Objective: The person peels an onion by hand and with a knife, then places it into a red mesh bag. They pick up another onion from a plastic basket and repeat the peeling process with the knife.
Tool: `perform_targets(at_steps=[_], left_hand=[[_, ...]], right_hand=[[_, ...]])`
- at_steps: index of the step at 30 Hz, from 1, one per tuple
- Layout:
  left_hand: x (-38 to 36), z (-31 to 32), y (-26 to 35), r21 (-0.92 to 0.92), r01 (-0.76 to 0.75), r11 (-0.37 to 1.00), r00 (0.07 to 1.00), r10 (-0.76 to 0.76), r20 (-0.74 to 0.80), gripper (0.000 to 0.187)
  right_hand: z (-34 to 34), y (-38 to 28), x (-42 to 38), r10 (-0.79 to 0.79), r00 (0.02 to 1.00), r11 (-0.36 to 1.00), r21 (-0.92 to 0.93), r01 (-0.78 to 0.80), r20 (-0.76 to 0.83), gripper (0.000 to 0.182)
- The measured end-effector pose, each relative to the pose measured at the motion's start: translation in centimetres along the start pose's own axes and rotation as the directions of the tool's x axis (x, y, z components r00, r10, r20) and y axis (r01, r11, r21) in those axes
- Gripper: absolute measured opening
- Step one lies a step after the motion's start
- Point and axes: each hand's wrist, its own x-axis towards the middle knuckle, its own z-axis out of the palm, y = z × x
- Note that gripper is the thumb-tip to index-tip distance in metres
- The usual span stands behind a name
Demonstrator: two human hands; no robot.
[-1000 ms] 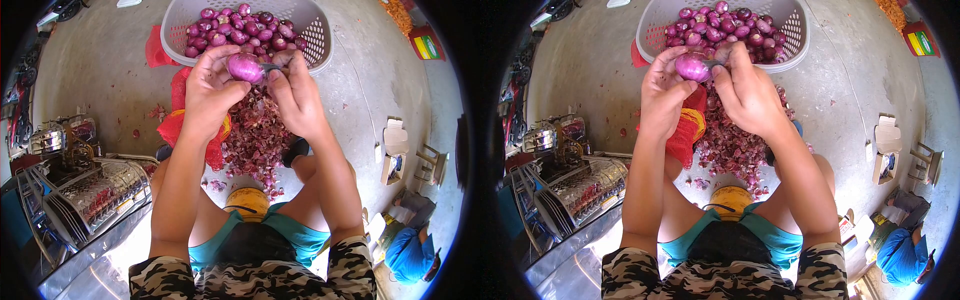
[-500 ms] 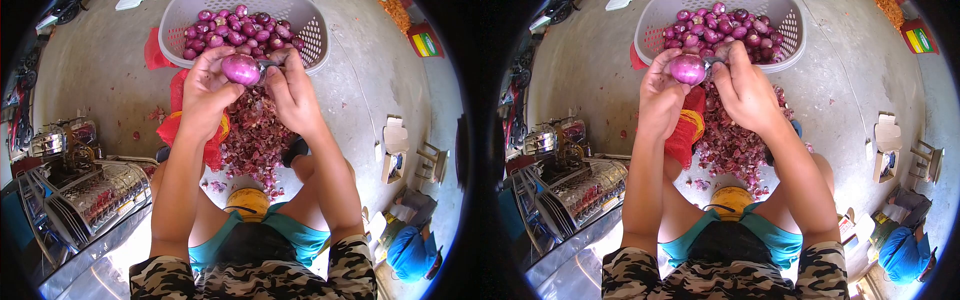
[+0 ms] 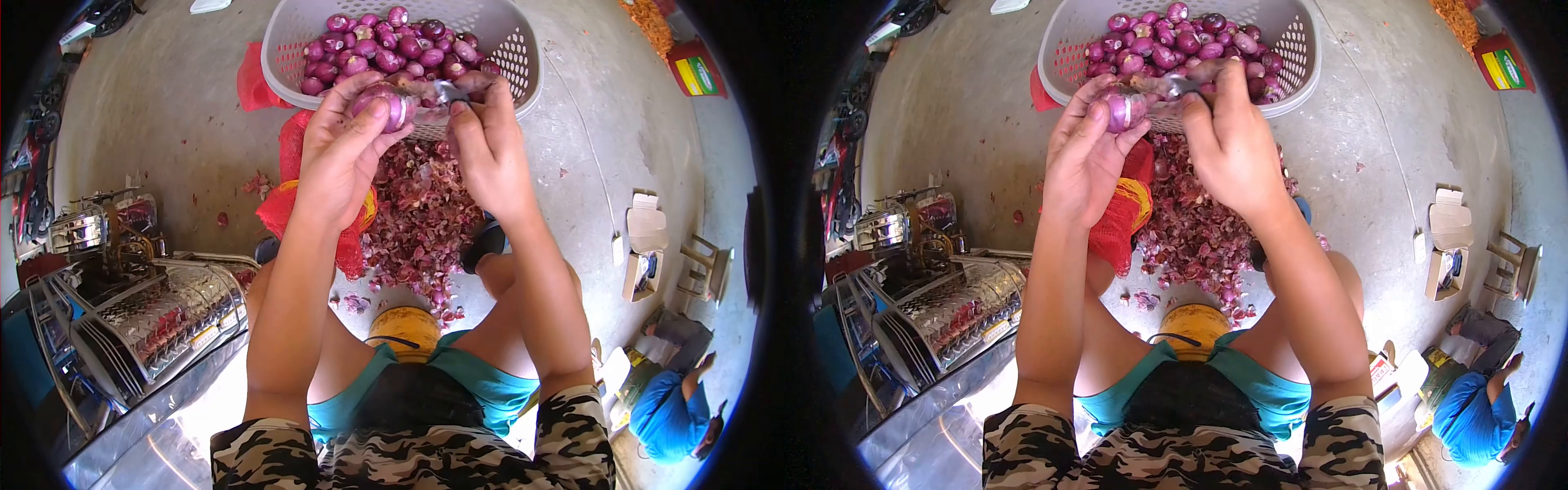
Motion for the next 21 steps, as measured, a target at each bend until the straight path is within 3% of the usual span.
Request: perform_targets(at_steps=[3,6,7,10,17,20,21], left_hand=[[0.0,0.1,-0.1,-0.001,0.0,1.0,0.998,0.0,-0.056,0.025],[0.0,0.0,-0.3,-0.064,0.016,0.998,0.997,-0.021,-0.069,0.023],[0.0,0.0,-0.3,-0.098,0.031,0.995,0.997,-0.037,-0.061,0.023],[-0.2,0.2,-0.6,-0.144,0.051,0.988,0.997,-0.06,-0.058,0.024],[0.0,0.2,-1.2,-0.208,0.067,0.976,0.993,-0.087,-0.085,0.024],[0.1,0.1,-1.6,-0.224,0.064,0.973,0.992,-0.087,-0.096,0.024],[0.1,0.2,-1.6,-0.229,0.058,0.972,0.992,-0.082,-0.097,0.024]], right_hand=[[-0.3,-0.7,0.0,0.05,0.998,0.998,-0.02,-0.051,-0.035,0.023],[0.1,-0.9,-0.8,-0.096,0.991,0.993,-0.064,0.102,0.099,0.023],[0.4,-1.4,-0.9,-0.214,0.972,0.965,-0.133,0.226,0.098,0.026],[1.2,-0.4,-0.9,-0.276,0.952,0.909,-0.286,0.302,0.13,0.027],[2.0,-0.1,-0.7,-0.334,0.941,0.863,-0.387,0.326,0.049,0.026],[2.6,0.2,-0.6,-0.306,0.952,0.899,-0.332,0.286,-0.006,0.024],[2.7,0.1,-0.7,-0.223,0.975,0.925,-0.32,0.207,-0.016,0.022]])
